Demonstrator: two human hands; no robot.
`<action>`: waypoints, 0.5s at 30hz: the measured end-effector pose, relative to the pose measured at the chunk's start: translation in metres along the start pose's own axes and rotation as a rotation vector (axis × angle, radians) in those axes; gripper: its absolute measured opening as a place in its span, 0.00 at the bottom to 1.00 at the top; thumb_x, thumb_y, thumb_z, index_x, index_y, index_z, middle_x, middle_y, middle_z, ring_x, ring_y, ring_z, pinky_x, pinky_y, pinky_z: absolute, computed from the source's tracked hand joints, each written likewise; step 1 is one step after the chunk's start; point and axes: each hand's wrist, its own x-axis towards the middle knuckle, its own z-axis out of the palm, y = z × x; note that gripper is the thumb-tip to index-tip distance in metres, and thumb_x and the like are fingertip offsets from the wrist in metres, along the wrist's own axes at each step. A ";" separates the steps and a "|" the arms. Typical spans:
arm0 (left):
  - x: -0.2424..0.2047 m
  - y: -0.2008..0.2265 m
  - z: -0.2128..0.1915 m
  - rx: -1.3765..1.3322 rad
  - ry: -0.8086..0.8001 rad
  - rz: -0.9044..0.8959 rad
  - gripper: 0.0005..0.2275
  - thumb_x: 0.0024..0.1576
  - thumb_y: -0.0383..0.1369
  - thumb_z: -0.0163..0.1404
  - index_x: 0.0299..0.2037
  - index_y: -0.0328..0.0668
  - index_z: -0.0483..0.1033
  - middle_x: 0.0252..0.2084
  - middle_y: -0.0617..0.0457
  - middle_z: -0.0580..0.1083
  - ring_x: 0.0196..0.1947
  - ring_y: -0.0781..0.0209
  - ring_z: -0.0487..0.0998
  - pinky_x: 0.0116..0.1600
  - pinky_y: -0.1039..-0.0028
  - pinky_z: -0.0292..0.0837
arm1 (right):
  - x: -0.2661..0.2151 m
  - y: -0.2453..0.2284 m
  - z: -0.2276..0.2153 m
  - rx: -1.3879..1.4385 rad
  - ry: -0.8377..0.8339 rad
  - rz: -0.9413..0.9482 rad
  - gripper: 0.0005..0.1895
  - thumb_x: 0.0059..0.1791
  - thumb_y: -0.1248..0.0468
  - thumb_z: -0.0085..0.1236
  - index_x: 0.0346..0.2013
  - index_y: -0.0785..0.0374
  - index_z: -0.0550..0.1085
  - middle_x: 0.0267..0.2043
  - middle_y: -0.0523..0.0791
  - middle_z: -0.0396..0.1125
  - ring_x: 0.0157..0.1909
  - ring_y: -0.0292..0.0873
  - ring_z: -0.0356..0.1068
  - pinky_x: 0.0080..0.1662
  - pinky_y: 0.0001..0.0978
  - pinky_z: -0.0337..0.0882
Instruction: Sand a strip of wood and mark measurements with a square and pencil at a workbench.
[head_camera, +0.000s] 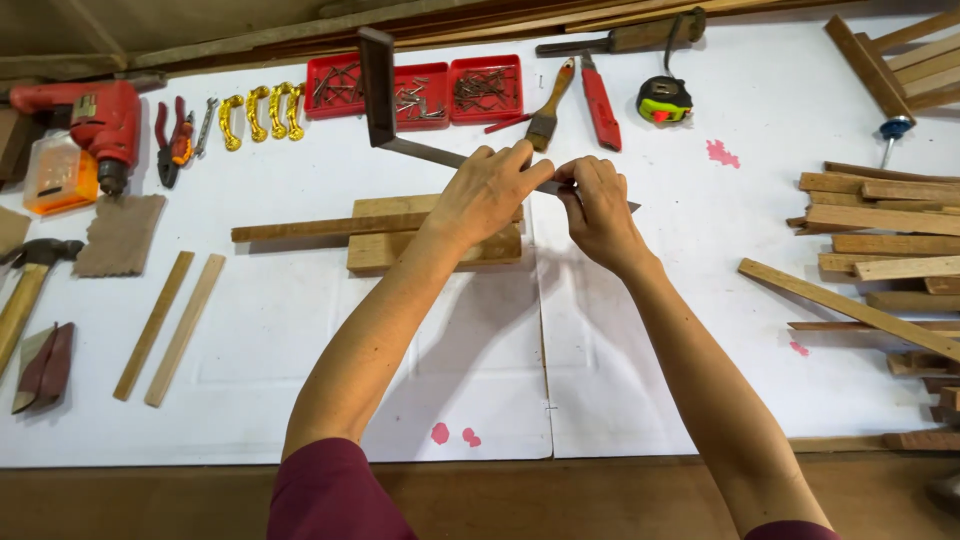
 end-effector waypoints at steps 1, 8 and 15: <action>-0.009 -0.002 -0.004 0.004 -0.001 -0.011 0.12 0.56 0.21 0.51 0.47 0.49 0.72 0.39 0.55 0.68 0.35 0.60 0.75 0.43 0.64 0.69 | 0.002 -0.008 0.004 0.007 -0.007 -0.007 0.09 0.51 0.75 0.56 0.44 0.64 0.70 0.42 0.46 0.68 0.47 0.50 0.64 0.48 0.43 0.58; -0.067 -0.013 -0.020 -0.046 0.038 -0.142 0.11 0.61 0.22 0.48 0.50 0.49 0.74 0.40 0.54 0.67 0.34 0.61 0.74 0.37 0.67 0.72 | 0.007 -0.049 0.036 -0.038 -0.025 -0.106 0.09 0.52 0.74 0.56 0.45 0.62 0.72 0.44 0.44 0.66 0.47 0.48 0.63 0.49 0.42 0.58; -0.121 -0.029 -0.017 -0.146 0.150 -0.180 0.07 0.62 0.26 0.51 0.45 0.51 0.77 0.40 0.56 0.67 0.40 0.62 0.73 0.47 0.66 0.71 | -0.004 -0.072 0.080 -0.080 0.026 -0.169 0.09 0.53 0.72 0.56 0.47 0.59 0.73 0.47 0.43 0.66 0.49 0.47 0.62 0.51 0.40 0.59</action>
